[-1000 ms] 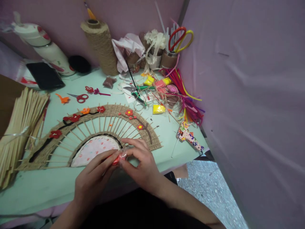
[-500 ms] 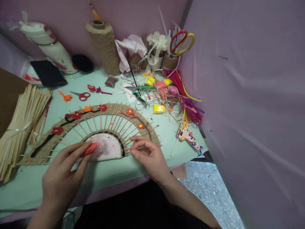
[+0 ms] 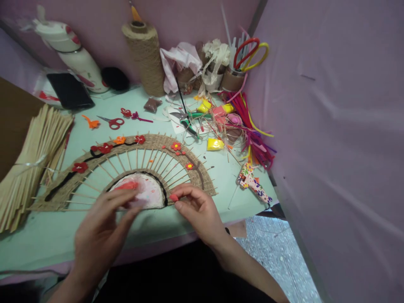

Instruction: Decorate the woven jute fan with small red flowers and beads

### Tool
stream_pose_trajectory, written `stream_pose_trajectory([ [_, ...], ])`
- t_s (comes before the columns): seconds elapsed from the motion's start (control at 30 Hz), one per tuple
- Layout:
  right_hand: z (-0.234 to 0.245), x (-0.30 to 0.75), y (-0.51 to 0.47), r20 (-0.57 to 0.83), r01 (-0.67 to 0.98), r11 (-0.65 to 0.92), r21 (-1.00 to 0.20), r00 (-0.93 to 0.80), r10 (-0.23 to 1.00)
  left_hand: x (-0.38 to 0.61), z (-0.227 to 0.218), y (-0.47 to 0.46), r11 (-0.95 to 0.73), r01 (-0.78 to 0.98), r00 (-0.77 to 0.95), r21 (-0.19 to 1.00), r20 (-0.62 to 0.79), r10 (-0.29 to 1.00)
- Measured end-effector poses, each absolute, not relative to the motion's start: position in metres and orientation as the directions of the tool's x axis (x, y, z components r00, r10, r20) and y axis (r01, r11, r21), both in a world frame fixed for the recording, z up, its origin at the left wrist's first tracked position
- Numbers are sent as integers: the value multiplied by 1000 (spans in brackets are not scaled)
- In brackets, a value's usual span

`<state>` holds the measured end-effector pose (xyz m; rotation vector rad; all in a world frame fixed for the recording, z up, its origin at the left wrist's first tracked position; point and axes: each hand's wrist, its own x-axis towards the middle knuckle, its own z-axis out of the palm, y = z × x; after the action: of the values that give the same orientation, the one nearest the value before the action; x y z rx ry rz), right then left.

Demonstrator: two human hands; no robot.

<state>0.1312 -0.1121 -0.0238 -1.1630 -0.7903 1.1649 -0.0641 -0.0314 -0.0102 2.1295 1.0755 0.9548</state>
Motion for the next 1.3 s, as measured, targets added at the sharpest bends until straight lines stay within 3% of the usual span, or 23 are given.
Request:
stream_pose_trajectory([
  [0.1,-20,131,-114,-25,-196,21,-980,231,973,-29,-6,-43,-143,193,508,971,26,861],
  [0.2,-19,133,-118,-27,-104,2,-995,274,961,-2,-9,-45,130,48,481,990,-137,866],
  [0.3,-22,134,-122,-7,32,-19,-999,343,939,10,-16,-43,134,26,488,991,-130,863],
  [0.43,-28,134,-125,157,306,37,-951,379,912,14,-23,-40,91,45,479,995,-102,872],
  [0.53,-31,137,-126,266,430,83,-899,386,883,17,-24,-38,167,17,458,986,-157,875],
  [0.67,-33,146,-128,264,407,63,-911,459,848,24,-26,-40,479,-110,523,871,-359,773],
  [0.77,-33,155,-132,209,342,48,-939,452,867,27,-29,-46,632,-180,606,754,-421,675],
  [0.97,-26,172,-147,58,377,-20,-926,195,979,26,-36,-51,690,-21,766,723,-431,476],
  [1.13,-24,176,-158,14,359,-61,-931,203,979,26,-34,-50,700,77,799,710,-464,383],
  [1.3,-23,175,-159,41,389,-44,-920,209,977,27,-32,-51,688,101,795,719,-474,379],
])
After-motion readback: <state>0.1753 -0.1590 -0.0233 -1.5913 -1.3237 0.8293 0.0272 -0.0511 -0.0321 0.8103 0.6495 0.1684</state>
